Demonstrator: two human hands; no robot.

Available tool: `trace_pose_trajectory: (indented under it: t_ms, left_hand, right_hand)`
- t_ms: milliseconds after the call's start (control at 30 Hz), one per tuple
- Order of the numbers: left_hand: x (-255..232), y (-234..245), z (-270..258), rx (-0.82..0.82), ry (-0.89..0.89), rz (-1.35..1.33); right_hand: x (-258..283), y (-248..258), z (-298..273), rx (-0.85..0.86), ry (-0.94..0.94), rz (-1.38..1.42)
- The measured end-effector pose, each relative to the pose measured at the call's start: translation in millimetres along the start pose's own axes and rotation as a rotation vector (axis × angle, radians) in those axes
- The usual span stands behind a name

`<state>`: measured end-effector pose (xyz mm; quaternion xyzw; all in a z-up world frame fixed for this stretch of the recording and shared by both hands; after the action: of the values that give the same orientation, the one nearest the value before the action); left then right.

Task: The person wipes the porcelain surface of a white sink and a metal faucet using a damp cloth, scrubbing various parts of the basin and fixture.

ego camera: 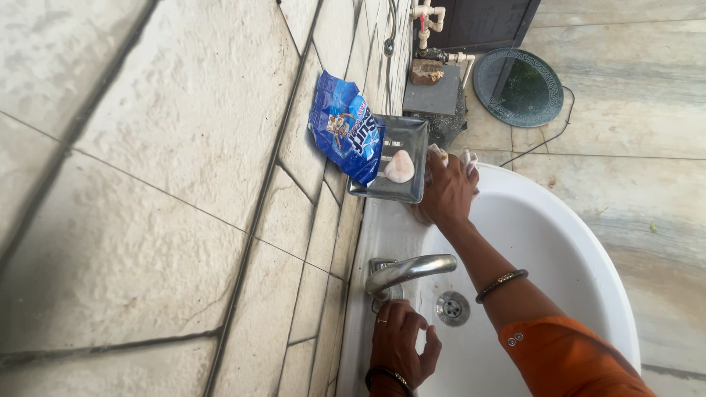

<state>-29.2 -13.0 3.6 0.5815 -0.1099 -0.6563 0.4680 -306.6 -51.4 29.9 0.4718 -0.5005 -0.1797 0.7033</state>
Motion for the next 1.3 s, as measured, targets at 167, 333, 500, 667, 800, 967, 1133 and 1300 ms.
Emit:
trace_pose_trajectory:
  t_ms: [167,333,500,667,800,967,1133,1300]
  left_hand:
    - [0,2,-3,0.026,0.034,0.01]
    - [-1,1,0,0.029,-0.017,0.033]
    - [0,-4,-7,0.032,0.054,0.02]
    - [-1,6,-3,0.054,0.08,-0.006]
    - [-2,2,-1,-0.011,0.028,0.026]
    - [-2,2,3,-0.016,-0.003,0.05]
    - [-3,3,-2,-0.013,0.037,0.014]
    - [-7,7,-10,-0.03,0.04,0.02]
  right_hand:
    - [25,-23,-60,0.184,0.531,-0.061]
    - [23,5,-26,0.191,0.727,0.049]
    - [24,-22,-61,0.029,0.511,0.021]
    - [7,-7,-96,0.327,0.824,0.067]
    - [25,2,-39,0.162,0.628,-0.036]
    - [24,-13,-84,0.224,0.603,-0.059]
    - [15,-12,-57,0.228,0.852,0.015]
    - [22,-18,-72,0.234,0.493,-0.105]
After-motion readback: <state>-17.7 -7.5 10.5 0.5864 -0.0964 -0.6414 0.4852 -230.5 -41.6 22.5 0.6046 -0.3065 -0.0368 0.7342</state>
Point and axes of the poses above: each hand's wrist, its own z-axis towards the middle knuckle, its own y-axis out of the back of the hand, x = y × z, the point moved 3 cm from there along z, towards the middle knuckle
